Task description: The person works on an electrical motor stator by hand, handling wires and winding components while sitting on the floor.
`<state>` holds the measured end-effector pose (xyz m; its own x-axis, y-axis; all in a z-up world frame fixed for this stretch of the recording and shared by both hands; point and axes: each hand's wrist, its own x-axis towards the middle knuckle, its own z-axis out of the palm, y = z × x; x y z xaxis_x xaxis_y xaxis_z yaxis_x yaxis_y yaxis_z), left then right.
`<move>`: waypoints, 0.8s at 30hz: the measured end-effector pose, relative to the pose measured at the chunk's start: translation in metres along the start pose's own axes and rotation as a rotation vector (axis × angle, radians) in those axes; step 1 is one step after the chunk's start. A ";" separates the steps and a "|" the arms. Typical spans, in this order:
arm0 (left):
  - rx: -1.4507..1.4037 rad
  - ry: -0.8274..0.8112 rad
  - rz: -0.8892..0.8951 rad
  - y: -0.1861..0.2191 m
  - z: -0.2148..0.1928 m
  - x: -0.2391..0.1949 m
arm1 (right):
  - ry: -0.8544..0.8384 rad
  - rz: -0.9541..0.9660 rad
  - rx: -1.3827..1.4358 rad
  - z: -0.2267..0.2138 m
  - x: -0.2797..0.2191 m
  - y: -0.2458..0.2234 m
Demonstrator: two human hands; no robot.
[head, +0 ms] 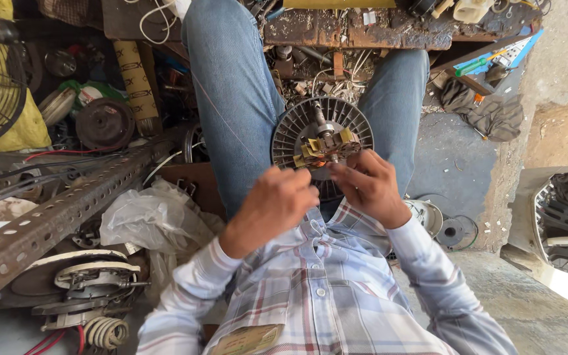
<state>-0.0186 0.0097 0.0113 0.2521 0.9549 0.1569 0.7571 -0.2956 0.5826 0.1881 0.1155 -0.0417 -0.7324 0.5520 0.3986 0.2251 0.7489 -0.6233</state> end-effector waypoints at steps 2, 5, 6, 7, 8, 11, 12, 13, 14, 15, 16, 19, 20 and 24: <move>0.037 0.050 -0.049 -0.008 -0.014 0.013 | 0.011 0.073 0.030 0.001 -0.006 -0.008; 0.070 0.145 -0.053 -0.024 -0.031 0.037 | 0.033 0.149 0.048 0.004 -0.009 -0.017; 0.077 0.186 -0.041 -0.030 -0.033 0.047 | 0.042 0.164 0.045 0.003 -0.008 -0.017; 0.055 0.181 -0.044 -0.037 -0.035 0.057 | 0.046 0.160 0.044 0.003 -0.005 -0.017; 0.024 0.170 -0.051 -0.042 -0.034 0.064 | 0.045 0.165 0.045 0.004 -0.006 -0.018; -0.007 0.153 -0.063 -0.056 -0.030 0.081 | 0.019 0.191 0.054 0.002 -0.004 -0.018; -0.008 0.151 -0.066 -0.058 -0.030 0.085 | 0.005 0.200 0.059 0.000 -0.002 -0.016; -0.035 0.135 -0.048 -0.058 -0.032 0.086 | -0.002 0.189 0.072 -0.003 0.001 -0.014; -0.066 0.117 -0.033 -0.057 -0.036 0.083 | -0.012 0.180 0.085 -0.005 0.003 -0.012; -0.096 0.099 -0.017 -0.055 -0.040 0.080 | -0.021 0.172 0.099 -0.008 0.005 -0.010; -0.105 0.091 -0.028 -0.051 -0.046 0.074 | -0.030 0.174 0.128 -0.009 0.006 -0.009; -0.135 0.097 -0.056 -0.042 -0.055 0.063 | -0.025 0.175 0.212 -0.010 0.008 -0.005; -0.147 0.115 -0.065 -0.040 -0.054 0.061 | -0.005 0.174 0.242 -0.009 0.008 -0.005; -0.024 0.244 -0.107 -0.047 -0.037 0.072 | 0.025 0.221 0.191 -0.003 0.005 -0.007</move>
<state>-0.0584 0.0936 0.0252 0.0165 0.9601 0.2792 0.7566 -0.1945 0.6243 0.1848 0.1141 -0.0326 -0.6627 0.7044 0.2542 0.2508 0.5286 -0.8110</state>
